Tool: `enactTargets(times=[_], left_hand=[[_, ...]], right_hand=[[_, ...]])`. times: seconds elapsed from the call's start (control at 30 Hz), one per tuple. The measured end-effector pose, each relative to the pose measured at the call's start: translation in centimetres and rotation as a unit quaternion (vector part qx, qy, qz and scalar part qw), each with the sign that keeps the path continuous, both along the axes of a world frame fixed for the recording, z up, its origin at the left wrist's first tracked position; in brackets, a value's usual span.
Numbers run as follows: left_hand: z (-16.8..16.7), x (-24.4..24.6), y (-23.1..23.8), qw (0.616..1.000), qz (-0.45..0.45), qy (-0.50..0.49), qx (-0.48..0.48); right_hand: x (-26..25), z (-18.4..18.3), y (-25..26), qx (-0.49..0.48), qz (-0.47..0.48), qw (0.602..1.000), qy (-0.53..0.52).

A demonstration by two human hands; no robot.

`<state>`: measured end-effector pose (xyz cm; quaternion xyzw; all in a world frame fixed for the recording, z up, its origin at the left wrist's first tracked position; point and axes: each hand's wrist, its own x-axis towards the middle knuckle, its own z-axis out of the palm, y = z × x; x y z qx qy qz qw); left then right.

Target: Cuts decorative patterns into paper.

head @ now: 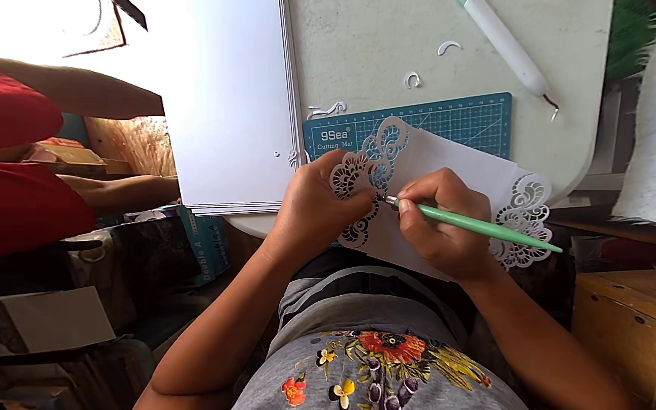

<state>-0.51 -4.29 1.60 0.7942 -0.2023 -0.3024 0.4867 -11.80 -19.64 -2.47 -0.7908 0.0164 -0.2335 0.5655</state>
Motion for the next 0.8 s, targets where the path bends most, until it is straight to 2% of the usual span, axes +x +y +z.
enactTargets(times=[0.8], left_hand=[[-0.16, -0.23, 0.03, 1.0, 0.005, -0.009, -0.01]], right_hand=[[0.05, -0.01, 0.11, -0.009, -0.005, 1.0, 0.0]])
